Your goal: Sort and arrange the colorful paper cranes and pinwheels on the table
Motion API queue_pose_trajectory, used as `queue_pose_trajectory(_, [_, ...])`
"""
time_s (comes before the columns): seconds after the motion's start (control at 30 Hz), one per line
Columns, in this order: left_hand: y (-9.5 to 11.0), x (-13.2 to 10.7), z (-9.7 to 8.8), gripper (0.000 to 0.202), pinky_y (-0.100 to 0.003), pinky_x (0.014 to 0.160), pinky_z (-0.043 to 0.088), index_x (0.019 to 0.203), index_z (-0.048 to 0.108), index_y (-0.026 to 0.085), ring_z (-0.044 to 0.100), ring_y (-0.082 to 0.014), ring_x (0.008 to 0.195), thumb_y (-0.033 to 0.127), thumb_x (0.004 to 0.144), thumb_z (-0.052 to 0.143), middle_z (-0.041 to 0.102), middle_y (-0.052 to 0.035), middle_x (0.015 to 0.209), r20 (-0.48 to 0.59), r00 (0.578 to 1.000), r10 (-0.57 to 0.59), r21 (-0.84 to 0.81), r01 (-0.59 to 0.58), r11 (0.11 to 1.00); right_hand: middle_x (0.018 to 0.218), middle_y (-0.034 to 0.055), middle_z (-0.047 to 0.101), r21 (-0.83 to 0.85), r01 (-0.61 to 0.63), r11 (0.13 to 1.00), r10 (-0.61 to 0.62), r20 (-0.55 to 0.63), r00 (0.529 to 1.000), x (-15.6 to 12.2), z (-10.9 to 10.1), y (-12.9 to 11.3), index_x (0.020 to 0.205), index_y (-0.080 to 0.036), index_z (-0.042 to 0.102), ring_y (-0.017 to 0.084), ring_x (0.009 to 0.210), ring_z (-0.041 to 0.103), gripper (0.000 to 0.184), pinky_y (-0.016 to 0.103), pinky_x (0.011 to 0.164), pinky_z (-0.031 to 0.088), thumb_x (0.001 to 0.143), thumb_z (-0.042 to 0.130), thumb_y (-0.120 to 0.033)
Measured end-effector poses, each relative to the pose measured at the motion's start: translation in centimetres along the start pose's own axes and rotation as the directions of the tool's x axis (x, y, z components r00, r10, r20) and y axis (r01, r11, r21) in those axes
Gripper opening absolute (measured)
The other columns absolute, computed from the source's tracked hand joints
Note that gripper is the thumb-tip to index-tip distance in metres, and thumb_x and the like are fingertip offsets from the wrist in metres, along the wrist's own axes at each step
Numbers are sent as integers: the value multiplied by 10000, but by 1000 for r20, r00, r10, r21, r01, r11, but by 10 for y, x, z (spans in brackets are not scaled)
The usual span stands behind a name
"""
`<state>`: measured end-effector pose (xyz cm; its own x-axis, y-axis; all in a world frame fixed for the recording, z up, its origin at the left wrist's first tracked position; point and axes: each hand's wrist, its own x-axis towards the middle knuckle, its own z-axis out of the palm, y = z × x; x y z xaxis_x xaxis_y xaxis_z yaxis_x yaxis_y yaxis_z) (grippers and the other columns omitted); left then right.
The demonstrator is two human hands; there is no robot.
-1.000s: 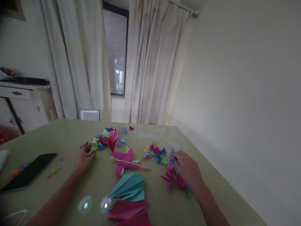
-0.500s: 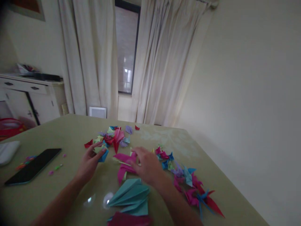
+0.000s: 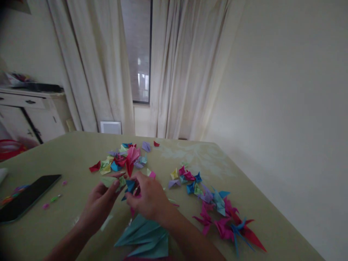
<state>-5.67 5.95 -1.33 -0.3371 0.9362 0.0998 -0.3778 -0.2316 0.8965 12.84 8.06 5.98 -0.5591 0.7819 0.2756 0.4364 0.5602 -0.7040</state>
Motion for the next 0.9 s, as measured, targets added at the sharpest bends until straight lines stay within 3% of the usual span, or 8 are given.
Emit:
queue_pose_trajectory(0.23, [-2, 7, -10, 640, -357, 920, 640, 1341, 654, 266, 760, -222, 1009, 504, 800, 901, 791, -64, 1143, 61, 995, 83, 146, -91, 985, 839, -16, 738, -10, -2, 1000, 0, -227, 974, -9, -62, -1, 1122, -226, 669, 147, 704, 674, 277, 249, 659, 491, 898, 795, -330])
queue_pose_trajectory(0.4, [-7, -3, 13, 401, -339, 817, 625, 1046, 764, 218, 755, -253, 941, 557, 842, 826, 801, -87, 1056, 303, 950, 80, 419, -208, 884, 837, -2, 743, 8, 19, 1000, -12, -495, 869, -36, -125, -16, 1093, -227, 667, 146, 683, 670, 264, 253, 624, 518, 929, 768, -407])
queue_pose_trajectory(0.47, [-9, -9, 43, 330, -336, 818, 604, 1012, 780, 223, 740, -249, 933, 534, 903, 761, 799, -84, 1039, 474, 879, 52, 491, -313, 813, 863, 14, 753, 20, 25, 999, -9, -572, 820, -47, -141, -20, 1094, -223, 666, 159, 710, 691, 295, 264, 633, 541, 920, 776, -435])
queue_pose_trajectory(0.6, [-16, -23, 122, 211, -369, 936, 556, 1000, 795, 239, 712, -245, 982, 403, 1001, 662, 790, -78, 999, 758, 646, -85, 514, -513, 688, 894, 23, 762, -39, -9, 999, -19, -657, 754, -55, -155, -18, 1098, -227, 654, 172, 723, 710, 302, 271, 619, 551, 915, 777, -434])
queue_pose_trajectory(0.7, [-20, -31, 170, 325, -420, 1152, 465, 1279, 763, 294, 637, -285, 1303, 287, 956, 725, 737, -101, 1350, 875, 467, -130, 403, -553, 729, 908, 25, 762, -136, -60, 989, -50, -686, 726, -55, -157, -12, 1075, -234, 632, 180, 732, 715, 254, 276, 621, 542, 911, 764, -375])
queue_pose_trajectory(0.8, [-21, -32, 188, 646, -400, 1186, 453, 1538, 582, 380, 560, -285, 1442, 269, 926, 756, 586, -49, 1598, 934, 306, -186, 318, -471, 823, 920, 21, 754, -209, -80, 975, -84, -673, 735, -53, -157, -5, 1036, -241, 606, 184, 756, 717, 191, 277, 643, 529, 907, 738, -290])
queue_pose_trajectory(0.83, [-21, -28, 186, 638, -394, 1117, 512, 1547, 572, 376, 620, -284, 1375, 276, 937, 731, 624, -51, 1558, 929, 288, -231, 341, -430, 836, 922, 18, 749, -226, -88, 970, -87, -662, 744, -51, -157, -3, 1025, -242, 598, 184, 766, 716, 178, 277, 655, 522, 906, 729, -259])
queue_pose_trajectory(0.9, [-22, -11, 175, 524, -367, 905, 599, 1482, 635, 311, 750, -264, 1099, 315, 959, 665, 772, -81, 1303, 884, 352, -309, 438, -390, 810, 926, 13, 738, -270, -131, 954, -76, -640, 765, -44, -155, 5, 1000, -243, 588, 186, 785, 711, 179, 279, 682, 502, 894, 727, -204])
